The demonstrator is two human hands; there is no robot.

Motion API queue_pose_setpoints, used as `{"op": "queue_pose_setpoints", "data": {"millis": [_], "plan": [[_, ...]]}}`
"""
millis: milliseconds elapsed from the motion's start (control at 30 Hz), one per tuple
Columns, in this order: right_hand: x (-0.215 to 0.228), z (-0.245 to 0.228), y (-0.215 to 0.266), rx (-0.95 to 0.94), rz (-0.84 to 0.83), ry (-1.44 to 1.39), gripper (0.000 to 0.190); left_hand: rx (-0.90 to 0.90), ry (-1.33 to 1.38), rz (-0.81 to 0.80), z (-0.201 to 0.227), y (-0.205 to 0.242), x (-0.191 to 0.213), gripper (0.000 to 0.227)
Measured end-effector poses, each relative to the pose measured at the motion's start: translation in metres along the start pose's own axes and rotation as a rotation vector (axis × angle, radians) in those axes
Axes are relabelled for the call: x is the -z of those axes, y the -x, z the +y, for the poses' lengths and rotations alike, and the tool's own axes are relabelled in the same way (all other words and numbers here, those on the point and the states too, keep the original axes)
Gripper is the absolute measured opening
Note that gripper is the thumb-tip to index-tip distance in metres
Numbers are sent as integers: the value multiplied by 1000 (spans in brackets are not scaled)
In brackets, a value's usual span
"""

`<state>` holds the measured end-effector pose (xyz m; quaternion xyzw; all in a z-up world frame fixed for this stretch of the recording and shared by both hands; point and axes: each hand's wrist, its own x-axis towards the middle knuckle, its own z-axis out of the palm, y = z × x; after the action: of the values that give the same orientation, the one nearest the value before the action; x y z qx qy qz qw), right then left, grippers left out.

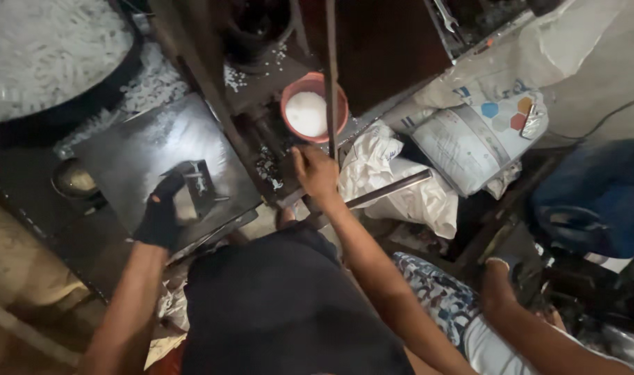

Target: The person operates a machine by repeatedly placing a metal mold onto a surface, adjusting a lever, and using a long metal rod to push material into the mold. The person then removes the mold and repeats the process.

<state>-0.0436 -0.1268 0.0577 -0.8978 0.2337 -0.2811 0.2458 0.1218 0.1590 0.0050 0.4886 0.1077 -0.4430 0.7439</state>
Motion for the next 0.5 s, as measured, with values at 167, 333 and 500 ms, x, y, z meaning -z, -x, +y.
{"op": "queue_pose_setpoints", "data": {"millis": [167, 333, 500], "plan": [[1, 4, -4, -30, -69, 19, 16, -795, -1164, -129, 61, 34, -55, 89], [2, 3, 1, 71, -30, -26, 13, -673, -1917, 60, 42, 28, -94, 82], [4, 6, -4, 39, -65, -8, 14, -751, -1896, 110, 26, 10, -90, 74]]}}
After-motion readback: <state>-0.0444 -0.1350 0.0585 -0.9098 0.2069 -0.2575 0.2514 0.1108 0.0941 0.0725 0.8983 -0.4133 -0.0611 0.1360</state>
